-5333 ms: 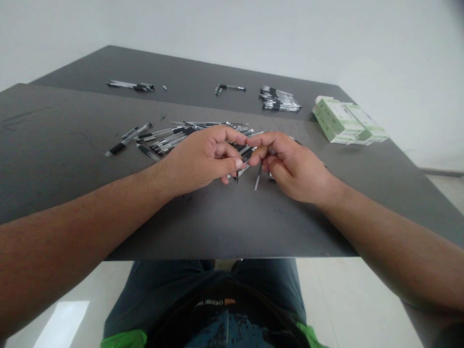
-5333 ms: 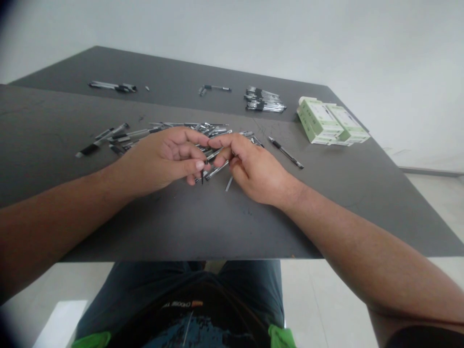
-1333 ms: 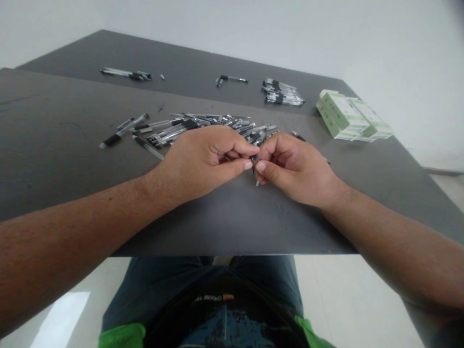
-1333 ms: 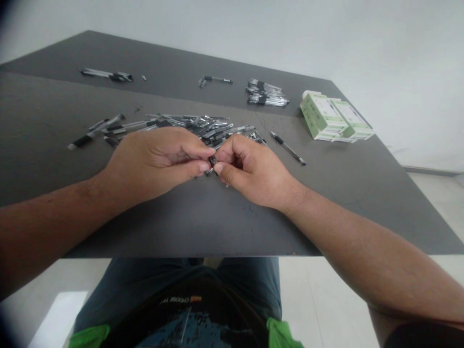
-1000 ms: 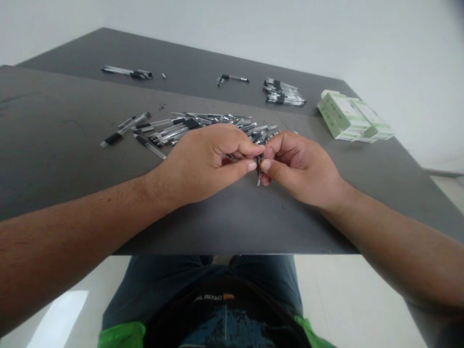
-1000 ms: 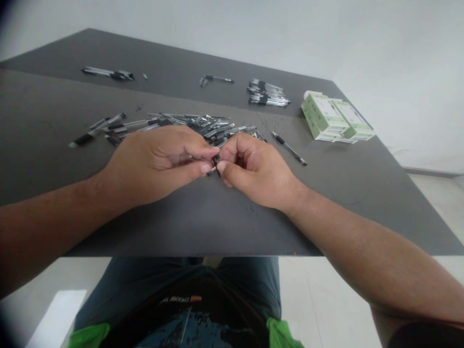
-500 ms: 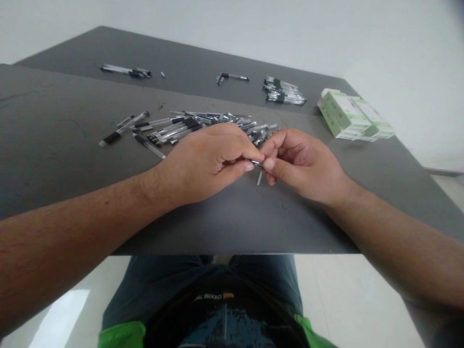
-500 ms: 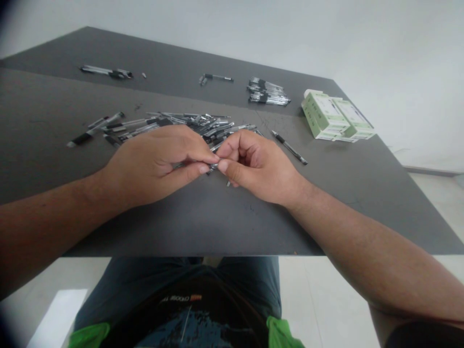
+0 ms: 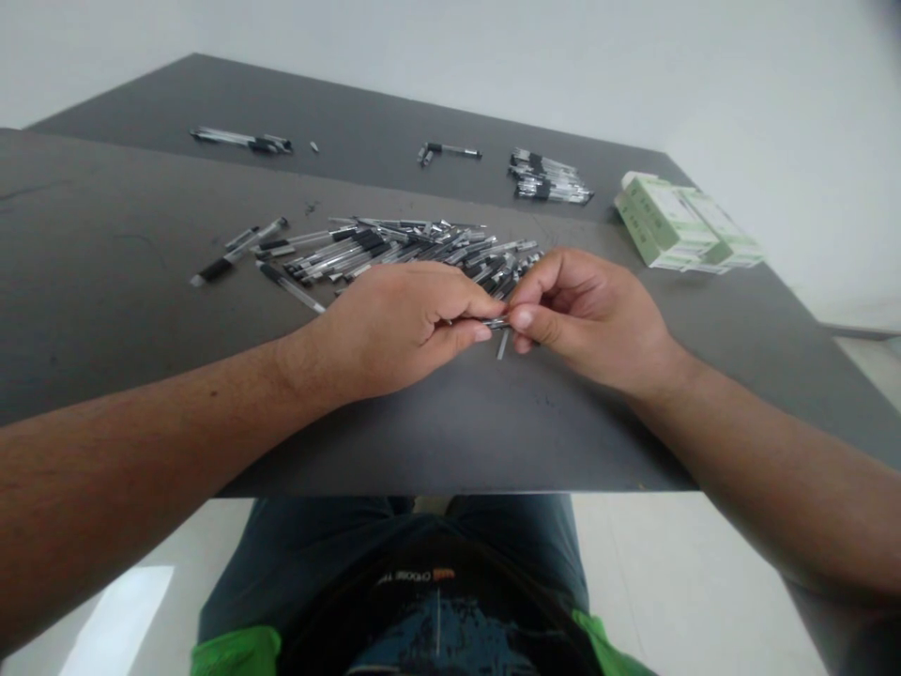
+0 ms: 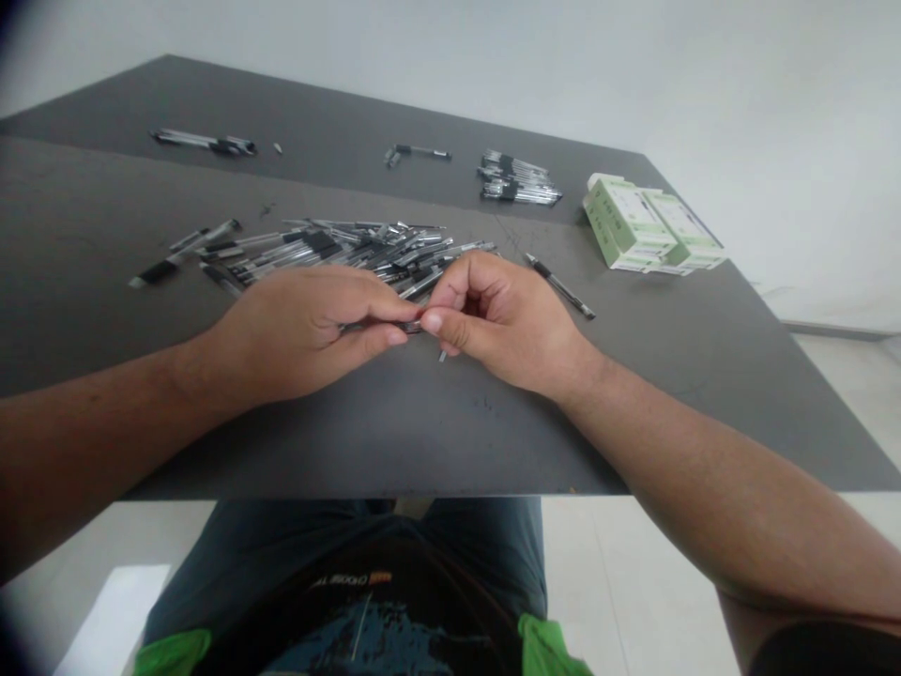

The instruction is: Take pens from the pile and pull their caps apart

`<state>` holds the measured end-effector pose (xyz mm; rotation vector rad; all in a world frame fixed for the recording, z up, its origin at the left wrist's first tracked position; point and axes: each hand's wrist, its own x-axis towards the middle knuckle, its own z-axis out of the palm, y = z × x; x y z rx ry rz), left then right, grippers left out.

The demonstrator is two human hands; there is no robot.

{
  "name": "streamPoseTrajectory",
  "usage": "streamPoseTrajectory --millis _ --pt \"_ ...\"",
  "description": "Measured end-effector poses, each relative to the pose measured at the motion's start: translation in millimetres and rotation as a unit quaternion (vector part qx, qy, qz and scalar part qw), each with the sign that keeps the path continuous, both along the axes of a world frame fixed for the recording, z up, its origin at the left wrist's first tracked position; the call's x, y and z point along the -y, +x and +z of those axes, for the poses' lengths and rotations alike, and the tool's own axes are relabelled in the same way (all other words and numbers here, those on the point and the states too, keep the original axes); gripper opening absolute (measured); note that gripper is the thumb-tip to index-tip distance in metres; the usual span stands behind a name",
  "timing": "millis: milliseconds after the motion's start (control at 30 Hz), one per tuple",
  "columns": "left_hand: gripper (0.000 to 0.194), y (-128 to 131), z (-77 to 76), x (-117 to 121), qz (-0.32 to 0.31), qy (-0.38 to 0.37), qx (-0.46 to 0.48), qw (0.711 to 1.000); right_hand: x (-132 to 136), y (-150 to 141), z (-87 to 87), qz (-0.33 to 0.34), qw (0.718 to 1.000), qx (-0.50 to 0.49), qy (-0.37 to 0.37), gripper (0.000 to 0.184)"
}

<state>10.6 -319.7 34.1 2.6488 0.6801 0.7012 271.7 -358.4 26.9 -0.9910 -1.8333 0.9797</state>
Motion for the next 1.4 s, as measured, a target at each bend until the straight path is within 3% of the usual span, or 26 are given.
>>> streamPoseTrajectory --millis 400,667,967,1233,1400 --pt "0.032 0 0.0 2 0.038 0.018 0.014 0.999 3 1 0.6 -0.015 0.999 0.023 0.018 0.045" --pt "0.031 1 -0.9 1 0.078 0.024 0.040 0.996 5 7 3.4 -0.091 0.973 0.149 0.148 0.037" --pt "0.031 0 -2.2 1 0.066 0.025 0.028 0.997 1 5 8.2 -0.047 0.932 0.260 0.248 0.033" --pt "0.030 -1 -1.5 -3 0.013 0.005 0.022 1.000 1 10 11.5 0.011 0.919 0.261 0.294 0.038" --pt "0.033 -2 0.9 -3 0.003 -0.023 0.023 0.999 2 10 13.3 0.021 0.926 0.251 0.281 0.040"
